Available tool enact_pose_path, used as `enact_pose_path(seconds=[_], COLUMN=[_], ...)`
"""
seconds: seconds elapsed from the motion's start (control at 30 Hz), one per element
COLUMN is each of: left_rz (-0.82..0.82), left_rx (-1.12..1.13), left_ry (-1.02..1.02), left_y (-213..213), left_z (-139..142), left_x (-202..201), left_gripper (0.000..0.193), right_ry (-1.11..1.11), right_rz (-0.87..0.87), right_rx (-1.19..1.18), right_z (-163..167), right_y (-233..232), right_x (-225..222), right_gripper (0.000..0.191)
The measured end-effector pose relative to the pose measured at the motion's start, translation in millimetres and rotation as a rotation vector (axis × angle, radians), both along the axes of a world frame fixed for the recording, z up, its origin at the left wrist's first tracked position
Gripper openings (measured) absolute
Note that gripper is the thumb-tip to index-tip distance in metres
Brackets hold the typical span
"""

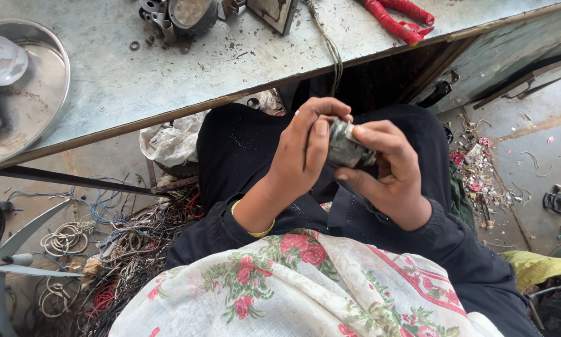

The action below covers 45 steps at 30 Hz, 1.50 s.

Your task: The person disassembles a small cylindrical electrical component using pliers and a screwdriver. They remove wires and internal parts, inspect the component, and place the parts on the table.

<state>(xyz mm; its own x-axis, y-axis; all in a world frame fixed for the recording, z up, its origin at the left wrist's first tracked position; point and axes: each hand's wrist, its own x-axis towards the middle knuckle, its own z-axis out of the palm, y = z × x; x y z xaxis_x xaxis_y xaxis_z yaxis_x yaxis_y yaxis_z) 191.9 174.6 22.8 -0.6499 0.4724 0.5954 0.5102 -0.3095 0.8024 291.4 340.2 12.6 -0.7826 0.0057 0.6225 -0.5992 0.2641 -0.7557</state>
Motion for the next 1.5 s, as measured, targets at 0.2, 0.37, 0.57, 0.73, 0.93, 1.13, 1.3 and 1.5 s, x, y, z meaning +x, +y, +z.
enact_pose_path(seconds=[0.2, 0.37, 0.57, 0.73, 0.93, 1.13, 1.3, 1.5], left_rz=[-0.236, -0.557, -0.543, -0.503, -0.465, -0.358, -0.366, -0.432], left_rx=[0.013, 0.034, -0.044, 0.008, 0.058, 0.033, 0.049, 0.002], left_ry=[-0.218, -0.383, -0.443, -0.383, -0.382, -0.346, -0.292, -0.381], left_y=[1, -6, -12, -16, -15, -15, -16, -11], left_z=[-9, -9, -1, 3, 0, -4, -7, -10], left_x=[-13, -8, -8, -3, 8, 7, 1, -5], left_gripper=[0.027, 0.051, 0.061, 0.052, 0.034, 0.031, 0.027, 0.038], right_ry=[-0.105, -0.139, -0.169, -0.224, -0.241, -0.270, -0.292, -0.233], right_rz=[-0.056, -0.039, -0.050, 0.040, 0.038, -0.026, -0.065, -0.094], right_rx=[-0.065, -0.127, -0.060, -0.264, -0.200, -0.124, -0.041, -0.030], right_z=[12, 26, 34, 36, 39, 37, 32, 23], right_y=[6, 5, 6, 9, 10, 8, 12, 11], right_x=[-4, 16, 21, 17, 24, 21, 13, 10], right_gripper=[0.071, 0.066, 0.057, 0.054, 0.046, 0.039, 0.031, 0.021])
